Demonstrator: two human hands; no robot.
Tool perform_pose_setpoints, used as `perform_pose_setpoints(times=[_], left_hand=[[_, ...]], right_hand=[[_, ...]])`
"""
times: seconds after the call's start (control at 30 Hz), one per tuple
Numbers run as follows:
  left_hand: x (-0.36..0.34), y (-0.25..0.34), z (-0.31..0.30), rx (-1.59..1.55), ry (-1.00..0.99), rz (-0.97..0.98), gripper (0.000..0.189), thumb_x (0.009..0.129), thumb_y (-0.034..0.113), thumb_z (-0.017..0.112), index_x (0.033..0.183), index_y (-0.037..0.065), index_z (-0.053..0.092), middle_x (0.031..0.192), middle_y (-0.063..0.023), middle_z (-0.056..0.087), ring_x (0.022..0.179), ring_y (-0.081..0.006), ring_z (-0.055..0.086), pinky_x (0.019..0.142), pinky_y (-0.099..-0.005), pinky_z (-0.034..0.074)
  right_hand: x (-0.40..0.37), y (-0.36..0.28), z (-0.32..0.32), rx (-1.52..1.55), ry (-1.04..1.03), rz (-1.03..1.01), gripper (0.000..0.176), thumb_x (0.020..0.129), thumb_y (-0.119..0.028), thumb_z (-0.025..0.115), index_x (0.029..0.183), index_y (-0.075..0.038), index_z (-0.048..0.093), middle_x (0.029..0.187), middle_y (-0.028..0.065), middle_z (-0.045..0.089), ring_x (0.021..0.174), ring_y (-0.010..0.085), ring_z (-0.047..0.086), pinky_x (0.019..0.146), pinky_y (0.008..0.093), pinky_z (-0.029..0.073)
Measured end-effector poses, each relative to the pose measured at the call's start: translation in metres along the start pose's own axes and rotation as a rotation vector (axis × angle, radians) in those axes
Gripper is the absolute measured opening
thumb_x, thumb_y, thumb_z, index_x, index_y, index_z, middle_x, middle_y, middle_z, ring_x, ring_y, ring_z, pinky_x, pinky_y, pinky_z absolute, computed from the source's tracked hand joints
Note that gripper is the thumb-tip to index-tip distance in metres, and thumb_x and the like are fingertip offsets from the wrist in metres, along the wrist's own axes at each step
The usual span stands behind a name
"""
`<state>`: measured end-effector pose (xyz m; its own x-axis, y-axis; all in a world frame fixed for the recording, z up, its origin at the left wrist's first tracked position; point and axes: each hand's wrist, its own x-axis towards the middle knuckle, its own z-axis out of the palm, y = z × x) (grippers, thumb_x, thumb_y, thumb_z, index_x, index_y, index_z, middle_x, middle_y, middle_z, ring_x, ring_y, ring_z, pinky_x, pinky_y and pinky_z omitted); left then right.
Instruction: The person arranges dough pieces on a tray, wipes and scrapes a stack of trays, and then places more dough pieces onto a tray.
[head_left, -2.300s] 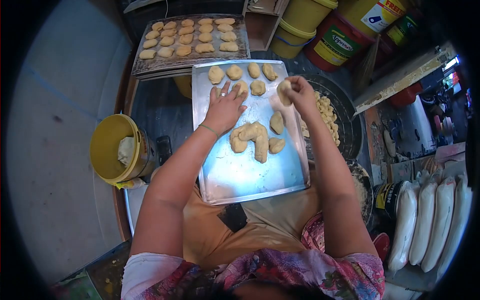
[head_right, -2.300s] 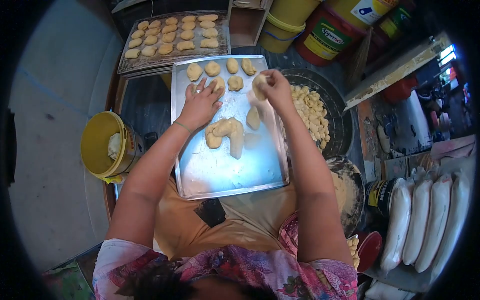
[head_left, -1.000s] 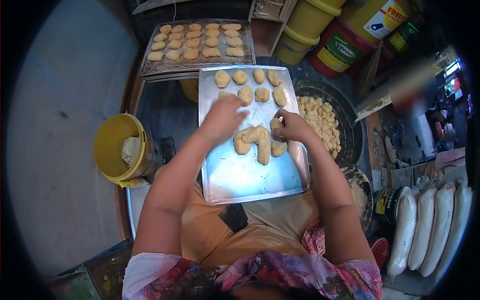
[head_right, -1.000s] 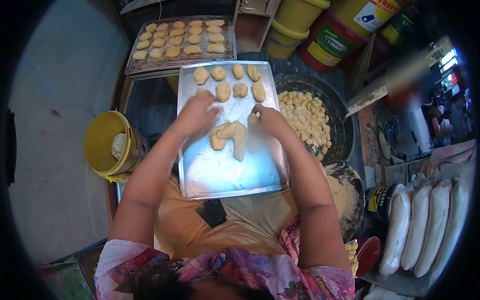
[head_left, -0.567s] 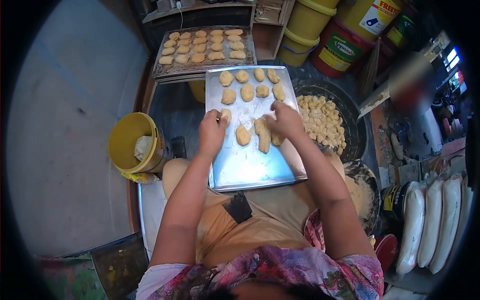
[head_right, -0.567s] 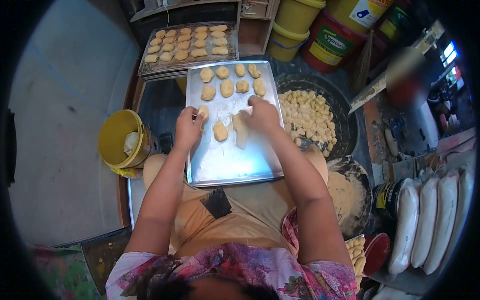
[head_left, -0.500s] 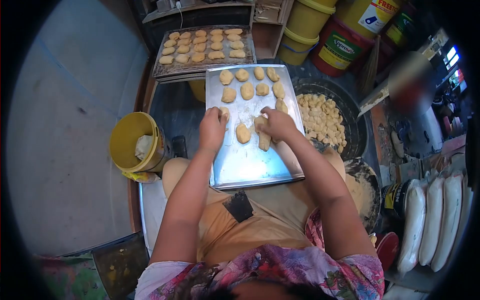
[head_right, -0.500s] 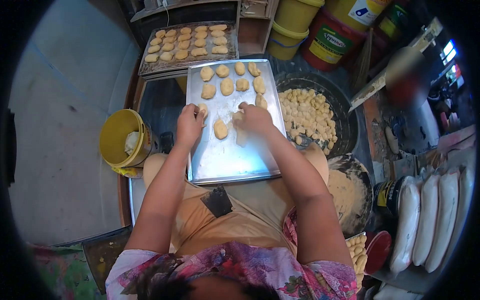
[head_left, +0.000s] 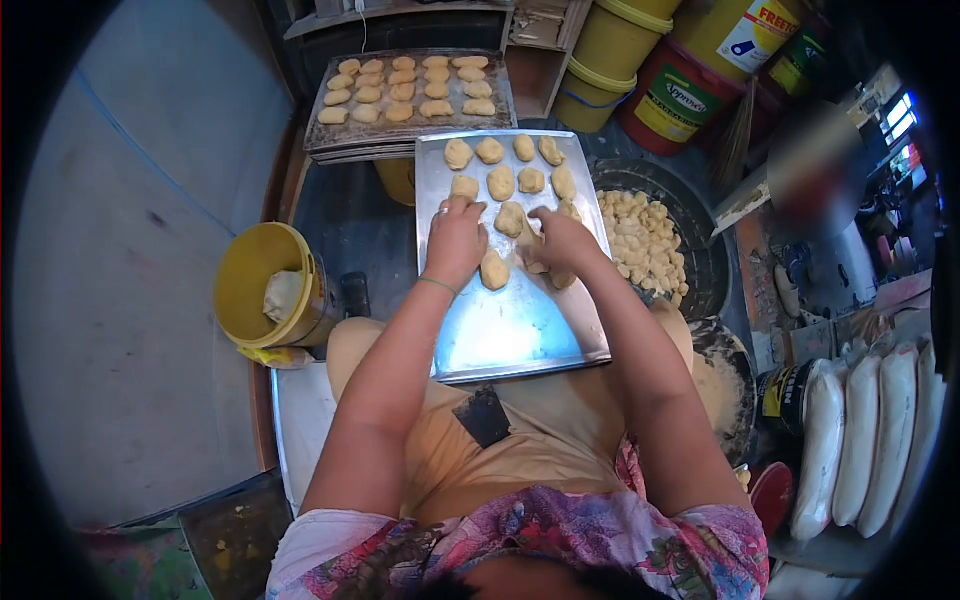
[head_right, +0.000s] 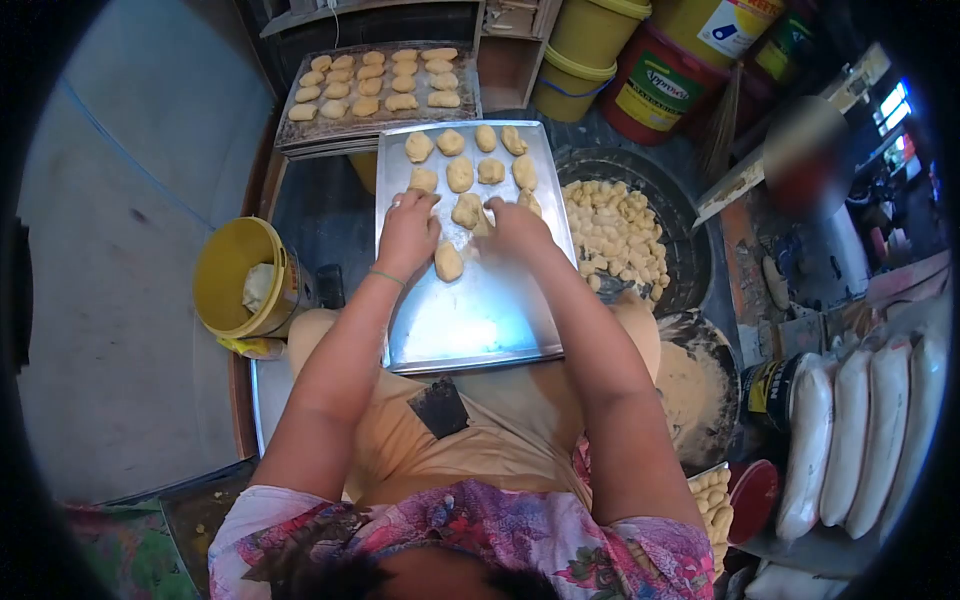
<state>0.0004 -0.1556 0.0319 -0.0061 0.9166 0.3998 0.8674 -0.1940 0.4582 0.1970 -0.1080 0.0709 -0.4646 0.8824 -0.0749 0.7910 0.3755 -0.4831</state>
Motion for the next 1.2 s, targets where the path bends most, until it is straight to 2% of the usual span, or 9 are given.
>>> perform_pose_setpoints(times=[0.07,0.17,0.2,0.4,0.57,0.87,1.07,1.17,1.2], left_hand=[[0.001,0.009,0.006,0.004,-0.047,0.12,0.041,0.088,0.014,0.06,0.129,0.013,0.059,0.129,-0.0098,0.055,0.121,-0.0294,0.05,0.1,-0.042,0.039],[0.006,0.009,0.016,-0.034,-0.168,0.194,0.051,0.089,0.022,0.062,0.138,0.019,0.052,0.144,-0.0058,0.048,0.131,-0.0271,0.043,0.107,-0.0439,0.028],[0.007,0.008,0.019,-0.038,-0.163,0.214,0.051,0.089,0.023,0.063,0.138,0.018,0.052,0.144,-0.0063,0.048,0.131,-0.0269,0.044,0.108,-0.0435,0.028],[0.012,0.007,0.012,0.06,-0.307,0.202,0.05,0.088,0.025,0.064,0.135,0.015,0.052,0.131,-0.0067,0.056,0.126,-0.025,0.048,0.106,-0.0441,0.028],[0.009,0.014,0.019,0.026,-0.203,0.13,0.043,0.085,0.025,0.068,0.125,0.011,0.059,0.122,-0.0085,0.06,0.123,-0.0259,0.05,0.103,-0.0438,0.03],[0.012,0.018,0.015,0.089,-0.203,0.141,0.035,0.082,0.034,0.07,0.106,0.009,0.066,0.102,-0.0088,0.065,0.115,-0.0271,0.053,0.102,-0.0482,0.026],[0.006,0.019,0.014,0.119,-0.147,0.134,0.035,0.082,0.034,0.069,0.107,0.009,0.066,0.104,-0.0091,0.064,0.117,-0.0265,0.051,0.104,-0.0489,0.024],[0.002,0.026,0.005,0.113,-0.039,0.158,0.036,0.082,0.033,0.069,0.107,0.008,0.065,0.104,-0.01,0.062,0.111,-0.029,0.055,0.1,-0.0469,0.034],[0.003,0.028,-0.002,0.057,-0.125,0.118,0.036,0.082,0.032,0.069,0.107,0.007,0.065,0.103,-0.0106,0.062,0.108,-0.03,0.056,0.097,-0.0458,0.037]], right_hand=[[-0.005,0.009,0.001,-0.016,-0.138,0.002,0.058,0.067,-0.022,0.08,0.118,-0.003,0.06,0.096,0.0193,0.069,0.09,0.0295,0.068,0.078,0.0352,0.053],[-0.003,0.006,-0.022,0.061,-0.086,0.067,0.04,0.071,-0.019,0.073,0.106,-0.003,0.062,0.092,0.0189,0.07,0.088,0.0324,0.068,0.078,0.0391,0.053],[-0.001,0.006,-0.027,0.018,0.056,0.053,0.031,0.071,-0.017,0.072,0.097,-0.003,0.062,0.085,0.0177,0.069,0.08,0.03,0.069,0.07,0.0397,0.054],[0.003,-0.012,-0.06,0.41,0.457,0.073,0.031,0.07,-0.01,0.069,0.1,-0.003,0.064,0.084,0.0158,0.069,0.077,0.0264,0.068,0.069,0.036,0.053],[0.026,0.018,-0.005,-0.086,0.1,0.118,0.028,0.075,-0.011,0.067,0.103,-0.006,0.066,0.094,0.021,0.069,0.09,0.0361,0.067,0.08,0.0433,0.052],[0.014,0.016,-0.029,-0.032,0.123,0.123,0.037,0.077,-0.025,0.07,0.112,-0.012,0.065,0.092,0.0154,0.07,0.087,0.0312,0.068,0.077,0.041,0.053],[0.013,0.016,-0.003,-0.195,0.086,0.104,0.041,0.079,-0.028,0.069,0.117,-0.015,0.065,0.097,0.0141,0.07,0.091,0.0306,0.068,0.078,0.0416,0.054],[0.012,0.022,-0.01,-0.104,0.126,0.155,0.038,0.079,-0.03,0.07,0.113,-0.013,0.065,0.093,0.014,0.07,0.087,0.0311,0.068,0.076,0.0418,0.053],[0.011,0.027,-0.014,-0.061,0.144,0.174,0.037,0.079,-0.031,0.071,0.111,-0.012,0.066,0.091,0.014,0.07,0.085,0.0314,0.068,0.075,0.0418,0.053]])
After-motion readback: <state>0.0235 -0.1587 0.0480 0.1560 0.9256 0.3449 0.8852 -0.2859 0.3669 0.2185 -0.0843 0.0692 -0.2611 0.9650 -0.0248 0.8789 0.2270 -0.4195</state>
